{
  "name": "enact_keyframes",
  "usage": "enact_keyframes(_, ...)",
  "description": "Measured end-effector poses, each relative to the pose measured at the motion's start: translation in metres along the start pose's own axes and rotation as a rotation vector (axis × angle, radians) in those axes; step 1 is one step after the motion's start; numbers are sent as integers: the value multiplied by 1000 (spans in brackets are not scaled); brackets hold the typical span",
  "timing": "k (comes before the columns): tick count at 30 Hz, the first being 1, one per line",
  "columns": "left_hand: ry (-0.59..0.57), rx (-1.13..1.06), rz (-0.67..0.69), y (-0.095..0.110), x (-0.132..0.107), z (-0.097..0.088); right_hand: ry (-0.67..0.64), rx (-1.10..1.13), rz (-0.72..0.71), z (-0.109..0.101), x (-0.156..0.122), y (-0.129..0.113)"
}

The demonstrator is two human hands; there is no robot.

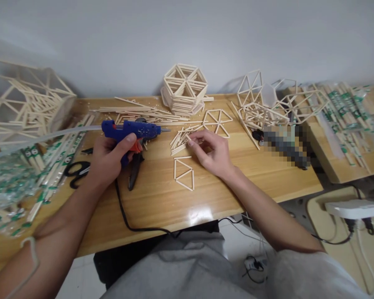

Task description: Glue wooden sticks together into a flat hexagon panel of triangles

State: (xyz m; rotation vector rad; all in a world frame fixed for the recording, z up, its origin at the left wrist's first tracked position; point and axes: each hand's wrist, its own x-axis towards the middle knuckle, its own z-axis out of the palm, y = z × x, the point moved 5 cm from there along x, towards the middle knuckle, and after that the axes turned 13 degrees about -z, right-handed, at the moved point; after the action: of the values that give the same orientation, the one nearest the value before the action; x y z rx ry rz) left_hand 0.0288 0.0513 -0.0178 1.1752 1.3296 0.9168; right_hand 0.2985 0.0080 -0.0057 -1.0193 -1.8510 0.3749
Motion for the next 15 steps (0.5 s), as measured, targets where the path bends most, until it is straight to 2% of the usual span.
enact_keyframes(9,12,145,43,1,-3,-2,-36,47,-37,3,2,-3)
enact_keyframes(15,4,233,102,8,-8,2,-58,80,-89,6,2,-4)
